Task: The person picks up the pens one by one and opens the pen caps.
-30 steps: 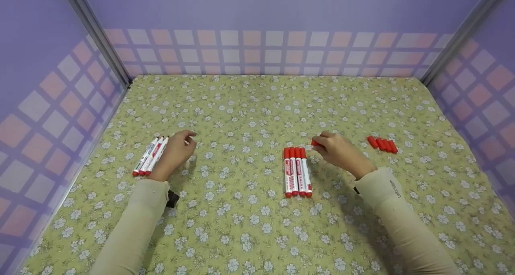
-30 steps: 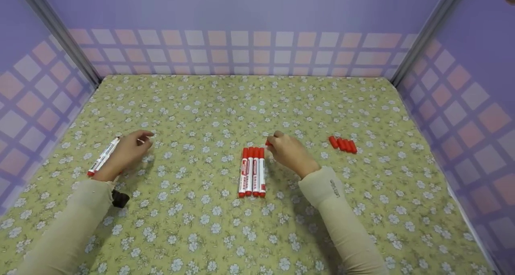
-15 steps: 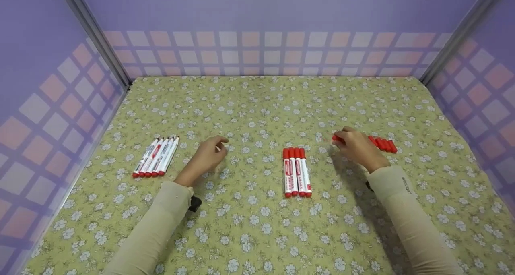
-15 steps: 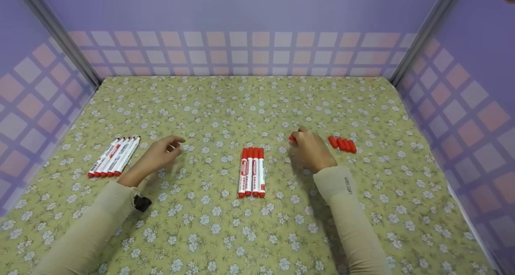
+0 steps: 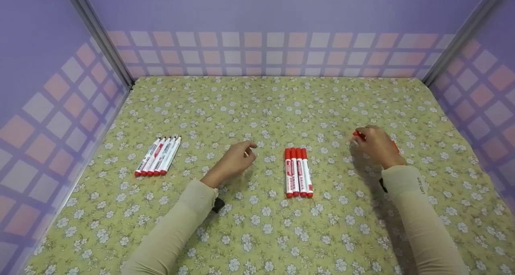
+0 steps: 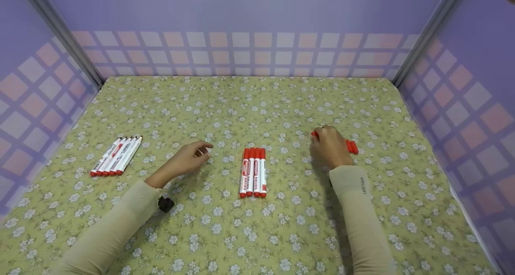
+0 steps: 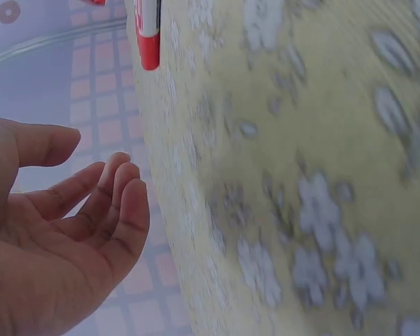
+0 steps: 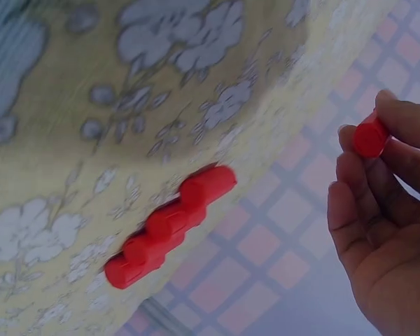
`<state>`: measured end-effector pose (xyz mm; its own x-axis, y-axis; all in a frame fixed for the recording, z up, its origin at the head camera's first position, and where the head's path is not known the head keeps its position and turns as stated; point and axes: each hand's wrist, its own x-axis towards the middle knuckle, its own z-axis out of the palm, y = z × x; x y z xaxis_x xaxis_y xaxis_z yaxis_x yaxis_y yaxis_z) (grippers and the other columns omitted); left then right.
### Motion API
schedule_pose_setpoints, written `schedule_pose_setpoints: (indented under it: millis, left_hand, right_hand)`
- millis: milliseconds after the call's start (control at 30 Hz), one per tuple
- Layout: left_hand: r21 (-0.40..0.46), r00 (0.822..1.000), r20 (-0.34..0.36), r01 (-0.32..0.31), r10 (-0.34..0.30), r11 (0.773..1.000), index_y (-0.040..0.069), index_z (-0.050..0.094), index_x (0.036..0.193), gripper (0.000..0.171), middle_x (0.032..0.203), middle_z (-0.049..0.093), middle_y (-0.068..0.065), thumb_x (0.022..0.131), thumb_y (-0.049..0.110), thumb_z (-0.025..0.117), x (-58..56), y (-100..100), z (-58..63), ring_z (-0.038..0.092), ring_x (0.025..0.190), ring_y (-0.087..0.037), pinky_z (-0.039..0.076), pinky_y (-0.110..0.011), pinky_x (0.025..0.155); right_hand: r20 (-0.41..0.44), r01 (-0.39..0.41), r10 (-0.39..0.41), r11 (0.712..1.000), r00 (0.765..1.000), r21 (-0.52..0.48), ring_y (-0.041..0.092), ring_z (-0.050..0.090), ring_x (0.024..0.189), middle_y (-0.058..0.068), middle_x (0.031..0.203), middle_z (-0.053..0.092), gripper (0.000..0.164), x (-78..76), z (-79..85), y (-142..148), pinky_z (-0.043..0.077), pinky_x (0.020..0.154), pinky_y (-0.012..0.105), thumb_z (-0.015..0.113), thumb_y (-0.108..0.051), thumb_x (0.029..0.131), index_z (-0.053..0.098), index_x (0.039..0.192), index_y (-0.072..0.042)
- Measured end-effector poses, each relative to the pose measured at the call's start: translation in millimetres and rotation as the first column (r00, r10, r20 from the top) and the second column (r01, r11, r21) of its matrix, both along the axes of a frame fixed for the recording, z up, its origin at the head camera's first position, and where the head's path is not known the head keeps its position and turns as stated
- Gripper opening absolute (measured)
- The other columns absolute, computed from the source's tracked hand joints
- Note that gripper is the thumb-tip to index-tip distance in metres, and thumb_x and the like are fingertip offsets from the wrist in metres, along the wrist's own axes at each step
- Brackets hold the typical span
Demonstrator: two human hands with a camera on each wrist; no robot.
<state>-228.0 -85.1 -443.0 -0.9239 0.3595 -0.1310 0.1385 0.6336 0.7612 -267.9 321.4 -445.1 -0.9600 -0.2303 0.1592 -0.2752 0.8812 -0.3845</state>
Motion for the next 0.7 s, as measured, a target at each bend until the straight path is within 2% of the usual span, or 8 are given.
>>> schedule_pose_setpoints:
  millis: [100,367,467,700]
  left_hand:
    - [0.004,0.999,0.027,0.021,-0.021,1.0,0.005,0.05,0.136,0.038,0.112,0.06,-0.008,0.101,0.02,0.045,-0.2,11,-0.2,0.058,0.085,-0.017,0.047,-0.035,0.072]
    - [-0.013,0.993,0.066,0.097,-0.095,0.995,0.004,0.048,0.137,0.04,0.107,0.061,-0.009,0.1,0.018,0.043,-3.4,39,-5.0,0.051,0.07,-0.014,0.042,-0.03,0.063]
    - [-0.017,0.992,0.084,0.095,-0.094,0.995,0.005,0.048,0.137,0.04,0.106,0.06,-0.009,0.1,0.02,0.045,-4.2,47,-6.2,0.049,0.069,-0.013,0.041,-0.029,0.061]
    - [-0.006,0.988,0.144,0.051,-0.05,0.999,0.006,0.045,0.14,0.043,0.107,0.061,-0.009,0.099,0.021,0.045,-5.6,63,-6.3,0.05,0.068,-0.013,0.042,-0.028,0.059]
  right_hand:
    - [-0.015,0.019,-0.019,1.0,1.0,-0.01,0.035,0.062,0.082,0.028,0.099,0.062,0.029,0.3,0.9,9,0.053,0.069,0.049,0.058,-0.009,0.096,0.063,0.117,0.009]
    - [0.071,0.109,-0.104,0.992,0.992,-0.063,0.04,0.059,0.088,0.03,0.106,0.057,0.036,2.1,5.8,32,0.051,0.071,0.05,0.054,-0.01,0.098,0.056,0.128,0.009]
    - [0.102,0.137,-0.128,0.987,0.986,-0.087,0.041,0.059,0.09,0.032,0.109,0.053,0.038,1.7,7.0,40,0.053,0.07,0.047,0.053,-0.011,0.098,0.054,0.13,0.009]
    - [0.196,0.218,-0.19,0.966,0.962,-0.135,0.04,0.059,0.095,0.035,0.122,0.052,0.043,0.6,4.9,60,0.051,0.064,0.031,0.05,-0.015,0.099,0.049,0.135,0.009]
